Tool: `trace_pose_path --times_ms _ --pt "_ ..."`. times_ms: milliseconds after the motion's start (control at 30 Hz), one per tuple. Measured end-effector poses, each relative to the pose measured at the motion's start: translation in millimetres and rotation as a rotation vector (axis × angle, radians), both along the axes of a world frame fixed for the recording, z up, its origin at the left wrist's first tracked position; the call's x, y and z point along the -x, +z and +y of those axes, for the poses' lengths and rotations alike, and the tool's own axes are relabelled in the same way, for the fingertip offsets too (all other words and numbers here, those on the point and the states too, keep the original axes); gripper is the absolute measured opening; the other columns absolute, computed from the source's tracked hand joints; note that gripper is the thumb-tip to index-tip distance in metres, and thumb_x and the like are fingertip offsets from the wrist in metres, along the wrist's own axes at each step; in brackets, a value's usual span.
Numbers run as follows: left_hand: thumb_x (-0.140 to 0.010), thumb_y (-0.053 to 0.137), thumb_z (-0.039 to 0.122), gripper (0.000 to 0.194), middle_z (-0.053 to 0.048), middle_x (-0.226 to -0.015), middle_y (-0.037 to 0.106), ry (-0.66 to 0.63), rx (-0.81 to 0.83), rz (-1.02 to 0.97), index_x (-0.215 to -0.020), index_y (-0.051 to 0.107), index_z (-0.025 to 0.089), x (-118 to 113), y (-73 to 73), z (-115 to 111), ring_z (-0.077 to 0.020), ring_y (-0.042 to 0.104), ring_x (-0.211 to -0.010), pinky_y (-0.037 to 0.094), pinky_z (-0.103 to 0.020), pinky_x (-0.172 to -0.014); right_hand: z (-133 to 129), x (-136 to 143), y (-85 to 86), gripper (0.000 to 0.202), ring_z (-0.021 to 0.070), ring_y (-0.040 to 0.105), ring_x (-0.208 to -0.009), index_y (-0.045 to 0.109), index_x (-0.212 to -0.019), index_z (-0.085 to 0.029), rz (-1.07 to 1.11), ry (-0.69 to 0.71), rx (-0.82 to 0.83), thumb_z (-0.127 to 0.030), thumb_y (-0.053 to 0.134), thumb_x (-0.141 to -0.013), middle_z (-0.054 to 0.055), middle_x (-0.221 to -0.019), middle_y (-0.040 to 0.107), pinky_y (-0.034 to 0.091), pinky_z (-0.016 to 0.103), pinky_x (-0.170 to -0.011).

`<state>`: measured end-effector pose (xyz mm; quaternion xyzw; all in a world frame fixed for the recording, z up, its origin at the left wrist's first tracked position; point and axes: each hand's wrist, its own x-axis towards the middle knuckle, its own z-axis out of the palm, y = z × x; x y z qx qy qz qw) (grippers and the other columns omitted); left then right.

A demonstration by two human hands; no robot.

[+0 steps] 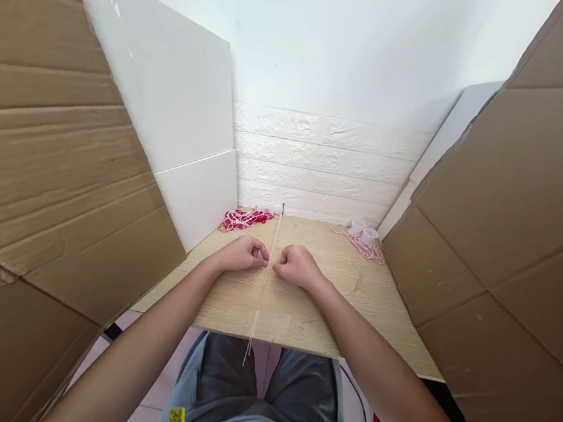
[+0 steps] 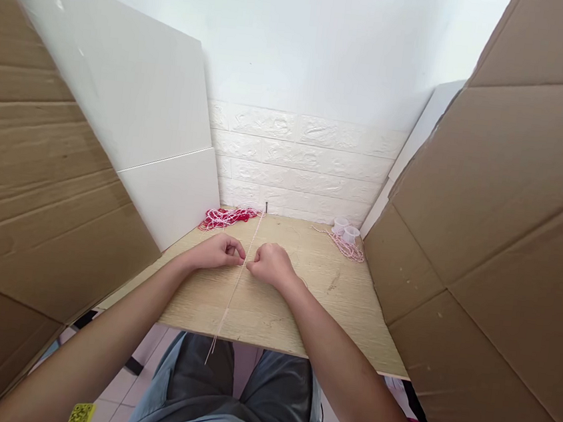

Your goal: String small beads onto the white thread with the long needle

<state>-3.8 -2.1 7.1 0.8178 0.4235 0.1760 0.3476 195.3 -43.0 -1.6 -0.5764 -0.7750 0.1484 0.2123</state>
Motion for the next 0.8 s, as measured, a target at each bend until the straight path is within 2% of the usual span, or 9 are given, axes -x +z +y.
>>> trace_pose_path --times_ms 267,500,633,800 --pt "-0.077 0.06 0.044 0.027 -0.001 -0.07 0.06 0.01 -0.096 0.109 -0.082 0.068 0.019 -2.3 1.6 -5.5 -0.0152 0.051 -0.062 0.033 -0.026 -0.056 1.2 -2.2 -2.7 0.013 0.0135 0.056 -0.063 0.067 -0.066 -0.016 0.011 0.018 0.022 -0.024 0.06 -0.072 0.005 -0.07 0.069 0.031 0.024 -0.056" --pt "-0.083 0.052 0.046 0.029 -0.002 -0.079 0.06 0.117 -0.11 -0.046 -0.084 0.06 0.017 -3.8 -2.7 -0.4 -0.017 0.052 -0.073 0.039 -0.027 -0.066 1.6 -3.4 -2.8 0.011 0.0135 0.058 -0.067 0.066 -0.065 -0.016 0.034 0.088 0.004 -0.019 0.059 -0.074 0.005 -0.075 0.07 0.037 0.022 -0.062" --pt "-0.084 0.051 0.042 0.025 0.0 -0.074 0.058 0.289 -0.159 -0.133 -0.081 0.056 0.017 -4.0 -6.8 7.5 -0.0154 0.05 -0.069 0.038 -0.026 -0.064 1.3 -3.1 -0.7 0.012 0.0133 0.058 -0.068 0.065 -0.065 -0.016 0.03 0.106 0.009 -0.021 0.06 -0.075 0.005 -0.076 0.07 0.037 0.022 -0.062" --pt "-0.086 0.05 0.04 0.022 -0.001 -0.072 0.059 0.625 -0.226 -0.084 -0.086 0.058 0.019 5.8 -8.3 17.3 -0.0167 0.051 -0.066 0.034 -0.026 -0.06 2.0 -3.2 -0.1 0.011 0.0133 0.058 -0.068 0.065 -0.065 -0.016 0.031 0.115 0.01 -0.02 0.061 -0.074 0.005 -0.076 0.069 0.037 0.022 -0.062"
